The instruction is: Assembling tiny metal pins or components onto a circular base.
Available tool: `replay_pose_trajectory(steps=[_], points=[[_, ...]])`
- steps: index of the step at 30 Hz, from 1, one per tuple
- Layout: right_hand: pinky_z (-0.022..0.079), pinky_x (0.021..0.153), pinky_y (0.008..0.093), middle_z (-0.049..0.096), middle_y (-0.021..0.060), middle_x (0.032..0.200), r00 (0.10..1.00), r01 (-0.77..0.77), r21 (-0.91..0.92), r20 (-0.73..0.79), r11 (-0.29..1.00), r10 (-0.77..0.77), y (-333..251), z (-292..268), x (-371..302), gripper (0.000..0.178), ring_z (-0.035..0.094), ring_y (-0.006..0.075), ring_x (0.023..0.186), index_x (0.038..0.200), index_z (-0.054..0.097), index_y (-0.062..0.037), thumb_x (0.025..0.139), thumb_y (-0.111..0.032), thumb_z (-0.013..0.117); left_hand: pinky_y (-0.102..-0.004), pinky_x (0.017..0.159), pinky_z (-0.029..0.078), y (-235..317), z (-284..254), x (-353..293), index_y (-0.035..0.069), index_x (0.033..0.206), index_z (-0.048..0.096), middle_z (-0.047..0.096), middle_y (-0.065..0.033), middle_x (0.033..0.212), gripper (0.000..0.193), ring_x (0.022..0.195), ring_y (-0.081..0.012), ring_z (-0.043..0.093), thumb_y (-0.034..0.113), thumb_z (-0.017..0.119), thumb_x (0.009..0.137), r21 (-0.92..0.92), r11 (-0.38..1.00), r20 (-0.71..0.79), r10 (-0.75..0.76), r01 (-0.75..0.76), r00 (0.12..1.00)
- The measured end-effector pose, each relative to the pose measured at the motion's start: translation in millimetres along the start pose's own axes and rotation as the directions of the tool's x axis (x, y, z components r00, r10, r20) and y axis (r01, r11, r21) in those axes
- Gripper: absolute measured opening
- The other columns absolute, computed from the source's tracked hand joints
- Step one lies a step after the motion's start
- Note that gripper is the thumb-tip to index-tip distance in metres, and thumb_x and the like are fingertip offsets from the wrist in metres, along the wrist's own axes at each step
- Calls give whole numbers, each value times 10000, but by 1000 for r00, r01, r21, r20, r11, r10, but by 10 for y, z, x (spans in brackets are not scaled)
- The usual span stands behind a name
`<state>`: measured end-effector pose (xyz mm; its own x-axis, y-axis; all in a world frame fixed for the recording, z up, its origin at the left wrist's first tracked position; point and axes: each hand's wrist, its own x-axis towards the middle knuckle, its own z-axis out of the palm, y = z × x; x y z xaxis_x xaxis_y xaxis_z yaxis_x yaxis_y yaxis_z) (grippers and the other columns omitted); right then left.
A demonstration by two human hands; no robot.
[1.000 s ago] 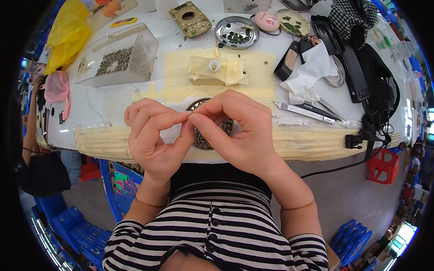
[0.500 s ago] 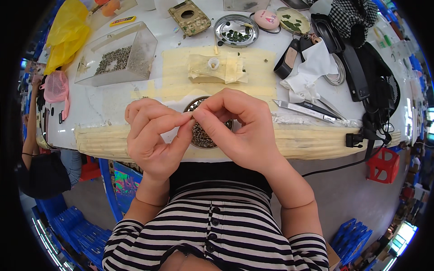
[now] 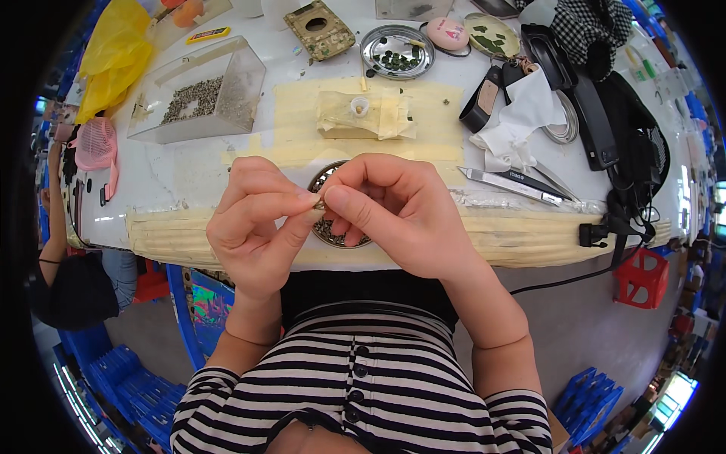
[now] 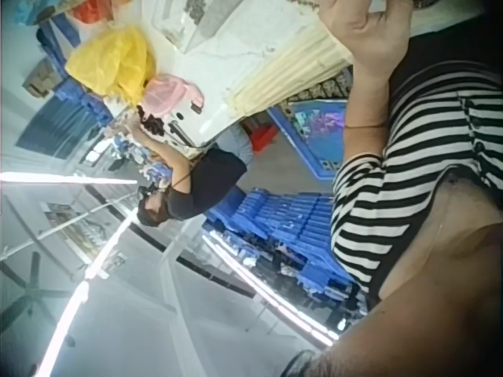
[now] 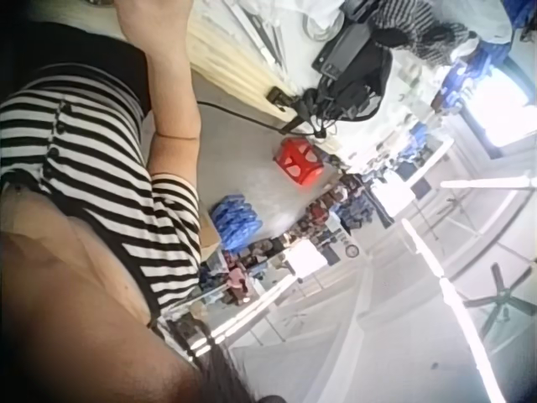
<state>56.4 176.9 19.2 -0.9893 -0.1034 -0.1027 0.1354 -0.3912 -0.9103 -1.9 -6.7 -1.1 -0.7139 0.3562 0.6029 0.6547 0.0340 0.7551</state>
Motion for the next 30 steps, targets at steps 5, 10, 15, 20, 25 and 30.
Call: replay_pose_trajectory(steps=[5, 10, 15, 20, 25, 30], points=[[533, 644, 217, 679, 37, 850, 985, 154, -148, -58, 977, -164, 58, 5, -2, 124, 632, 74, 731, 993, 684, 25, 915, -63, 723, -317, 816, 335, 29, 43, -1, 147, 903, 772, 690, 43, 858, 264, 834, -161, 573, 37, 842, 672, 234, 968, -55, 100, -85, 993], [530, 598, 237, 677, 74, 818, 734, 518, -718, 94, 465, -673, 131, 26, 63, 121, 653, 118, 687, 907, 717, 2, 806, 17, 782, -342, 834, 295, 19, 83, -18, 162, 911, 762, 667, 60, 853, 273, 863, -163, 572, 72, 843, 666, 427, 893, -72, 189, -141, 979], [529, 587, 242, 670, 76, 801, 694, 494, -793, 113, 356, -711, 116, 89, 58, 116, 652, 127, 661, 880, 716, 1, 791, 17, 789, -359, 831, 274, 23, 87, -48, 163, 931, 758, 661, 66, 869, 304, 870, -163, 569, 76, 843, 653, 484, 862, -56, 204, -153, 977], [534, 611, 235, 676, 60, 813, 870, 377, -543, -69, 750, -488, 131, 40, 36, 55, 646, 97, 682, 894, 695, 14, 870, -12, 736, -348, 839, 288, 37, 83, -41, 161, 926, 766, 669, 67, 875, 295, 860, -162, 566, 65, 841, 657, 445, 881, -43, 203, -164, 978], [532, 640, 218, 669, 36, 823, 992, 107, -144, -57, 984, -116, 45, 8, -18, 109, 632, 74, 715, 961, 668, 35, 957, -73, 673, -324, 821, 330, 34, 43, -16, 143, 896, 771, 689, 51, 869, 274, 830, -163, 566, 32, 840, 656, 242, 963, -30, 127, -116, 991], [530, 649, 207, 663, 37, 816, 996, -22, -1, 82, 1000, 22, -28, -30, -13, 132, 619, 65, 723, 986, 663, 32, 971, -99, 670, -313, 787, 360, 5, -7, -11, 131, 870, 764, 700, 32, 856, 272, 808, -163, 570, -7, 833, 645, -88, 996, 17, 8, -6, 1000]])
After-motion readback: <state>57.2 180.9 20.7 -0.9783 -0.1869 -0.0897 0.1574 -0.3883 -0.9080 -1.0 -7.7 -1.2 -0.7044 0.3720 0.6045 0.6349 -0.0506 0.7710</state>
